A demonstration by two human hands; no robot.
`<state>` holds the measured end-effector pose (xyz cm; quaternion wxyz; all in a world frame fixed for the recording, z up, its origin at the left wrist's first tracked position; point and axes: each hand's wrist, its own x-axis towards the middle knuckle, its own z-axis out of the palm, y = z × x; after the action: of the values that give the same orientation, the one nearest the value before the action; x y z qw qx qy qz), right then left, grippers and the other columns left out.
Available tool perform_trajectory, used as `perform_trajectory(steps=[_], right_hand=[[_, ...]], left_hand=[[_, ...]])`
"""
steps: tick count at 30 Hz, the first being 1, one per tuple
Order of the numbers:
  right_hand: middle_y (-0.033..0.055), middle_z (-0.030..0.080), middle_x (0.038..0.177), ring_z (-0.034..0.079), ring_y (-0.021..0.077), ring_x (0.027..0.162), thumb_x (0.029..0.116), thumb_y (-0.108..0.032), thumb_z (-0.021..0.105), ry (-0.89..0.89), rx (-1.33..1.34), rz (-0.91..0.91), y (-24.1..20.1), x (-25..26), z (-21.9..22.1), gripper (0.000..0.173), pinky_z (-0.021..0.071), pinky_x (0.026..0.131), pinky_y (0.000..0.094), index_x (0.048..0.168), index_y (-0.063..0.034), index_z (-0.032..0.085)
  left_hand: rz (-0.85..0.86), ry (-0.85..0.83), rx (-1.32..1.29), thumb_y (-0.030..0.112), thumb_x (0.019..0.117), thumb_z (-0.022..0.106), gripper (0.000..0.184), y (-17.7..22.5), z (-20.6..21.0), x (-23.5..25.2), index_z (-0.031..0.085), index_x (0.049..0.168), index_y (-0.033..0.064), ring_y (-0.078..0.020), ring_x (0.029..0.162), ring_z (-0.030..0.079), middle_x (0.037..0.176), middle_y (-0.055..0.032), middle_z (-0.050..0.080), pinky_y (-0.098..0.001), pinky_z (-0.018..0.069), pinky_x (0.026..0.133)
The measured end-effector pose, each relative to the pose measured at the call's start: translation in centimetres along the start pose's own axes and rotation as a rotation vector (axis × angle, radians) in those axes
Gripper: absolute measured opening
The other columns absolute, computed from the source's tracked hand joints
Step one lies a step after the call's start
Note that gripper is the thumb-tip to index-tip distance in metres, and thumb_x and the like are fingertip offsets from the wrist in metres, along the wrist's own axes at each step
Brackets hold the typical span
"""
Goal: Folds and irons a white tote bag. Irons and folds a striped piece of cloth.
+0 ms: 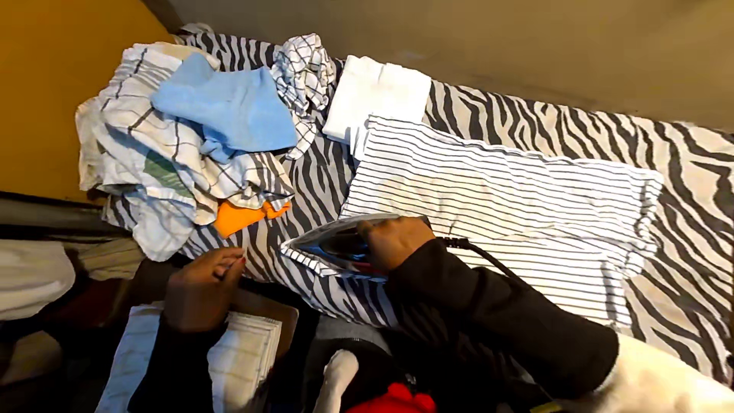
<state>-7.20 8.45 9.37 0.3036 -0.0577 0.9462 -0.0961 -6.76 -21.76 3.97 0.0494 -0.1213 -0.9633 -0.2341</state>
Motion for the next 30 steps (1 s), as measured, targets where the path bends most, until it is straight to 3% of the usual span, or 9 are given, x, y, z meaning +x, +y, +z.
perform_trajectory(steps=[3, 7, 9, 12, 17, 20, 22, 26, 30], right_hand=[[0.0258, 0.071, 0.11, 0.068, 0.0469, 0.106, 0.1022, -0.009, 0.055, -0.037, 0.023, -0.037, -2.4, 0.8, -0.5, 0.027, 0.0529, 0.081, 0.0626, 0.127, -0.0014, 0.065], [0.028, 0.067, 0.125, 0.064, 0.0478, 0.116, 0.1041, -0.003, 0.049, -0.054, 0.116, -0.165, -5.5, 1.1, -0.8, 0.031, 0.0509, 0.089, 0.0658, 0.132, 0.0024, 0.063], [0.0295, 0.063, 0.132, 0.061, 0.0487, 0.122, 0.1046, -0.002, 0.047, -0.068, 0.168, -0.193, -5.8, 0.7, -0.9, 0.033, 0.0495, 0.093, 0.0672, 0.135, 0.0048, 0.059], [0.0288, 0.063, 0.132, 0.062, 0.0476, 0.122, 0.1053, -0.002, 0.045, -0.03, 0.271, -0.061, -3.3, -1.4, -0.8, 0.034, 0.0504, 0.092, 0.0657, 0.135, 0.005, 0.058], [0.0309, 0.066, 0.125, 0.063, 0.0507, 0.117, 0.0975, -0.015, 0.064, 0.049, 0.338, 0.381, 9.2, -10.2, 1.8, 0.038, 0.0489, 0.092, 0.0697, 0.13, 0.0046, 0.061], [0.0314, 0.069, 0.114, 0.065, 0.0523, 0.11, 0.0966, -0.027, 0.068, 0.197, 0.282, 0.71, 18.9, -18.1, 3.2, 0.037, 0.0486, 0.09, 0.072, 0.119, 0.0025, 0.068], [0.0352, 0.068, 0.115, 0.063, 0.0566, 0.111, 0.0989, -0.025, 0.067, 0.344, 0.262, 0.942, 24.2, -23.0, 3.8, 0.036, 0.0468, 0.09, 0.0751, 0.123, 0.002, 0.068], [0.0399, 0.061, 0.126, 0.056, 0.0574, 0.124, 0.1018, -0.028, 0.065, 0.468, 0.298, 1.27, 33.5, -28.9, 4.3, 0.045, 0.0419, 0.099, 0.0739, 0.126, 0.0094, 0.062], [0.0393, 0.058, 0.134, 0.053, 0.0549, 0.131, 0.1024, -0.031, 0.064, 0.501, 0.373, 1.332, 40.0, -30.8, 5.4, 0.051, 0.0397, 0.105, 0.0711, 0.134, 0.0088, 0.059]], left_hand=[[-0.028, 0.06, 0.025, 0.023, 0.0977, 0.057, 0.029, 1.1, -2.0, -1.4, 0.075, 0.104, 0.0007, -0.0195, 0.068, 0.07, 0.084, -0.0139, 0.074, -0.0351, 0.0569, 0.064], [0.074, 0.176, 0.011, 0.024, 0.0971, 0.056, 0.03, 3.8, -2.4, -1.5, 0.076, 0.1, 0.0018, -0.009, 0.065, 0.067, 0.082, -0.0108, 0.074, -0.0217, 0.0533, 0.061], [0.115, 0.159, -0.001, 0.027, 0.0981, 0.054, 0.034, 5.2, -2.0, -1.3, 0.076, 0.101, 0.0014, -0.0114, 0.064, 0.066, 0.081, -0.0119, 0.074, -0.0251, 0.0532, 0.059], [0.133, 0.044, -0.009, 0.025, 0.0981, 0.052, 0.035, 6.6, -0.8, -1.1, 0.074, 0.104, -0.001, -0.0222, 0.068, 0.068, 0.085, -0.016, 0.073, -0.0385, 0.0551, 0.063], [0.197, -0.146, -0.057, 0.019, 0.0947, 0.061, 0.033, 5.3, 3.1, -0.7, 0.071, 0.115, -0.0045, -0.0405, 0.089, 0.069, 0.103, -0.0251, 0.072, -0.0558, 0.0553, 0.074], [0.2, -0.231, -0.127, 0.019, 0.0905, 0.069, 0.053, 4.7, 5.4, 0.7, 0.058, 0.135, -0.0072, -0.0555, 0.113, 0.059, 0.126, -0.035, 0.061, -0.0688, 0.0464, 0.093], [0.223, -0.294, -0.128, 0.019, 0.0866, 0.075, 0.064, 4.5, 6.6, 1.5, 0.054, 0.14, -0.0084, -0.0618, 0.12, 0.053, 0.132, -0.0393, 0.057, -0.0732, 0.0389, 0.101], [0.189, -0.447, -0.05, 0.018, 0.0861, 0.08, 0.049, 5.2, 6.6, 2.9, 0.065, 0.12, -0.0129, -0.0636, 0.117, 0.053, 0.117, -0.0429, 0.06, -0.0732, 0.0382, 0.103], [0.152, -0.467, -0.029, 0.013, 0.0872, 0.077, 0.039, 5.4, 5.7, 3.2, 0.065, 0.109, -0.0178, -0.0594, 0.11, 0.06, 0.11, -0.0417, 0.063, -0.0705, 0.0431, 0.099]])
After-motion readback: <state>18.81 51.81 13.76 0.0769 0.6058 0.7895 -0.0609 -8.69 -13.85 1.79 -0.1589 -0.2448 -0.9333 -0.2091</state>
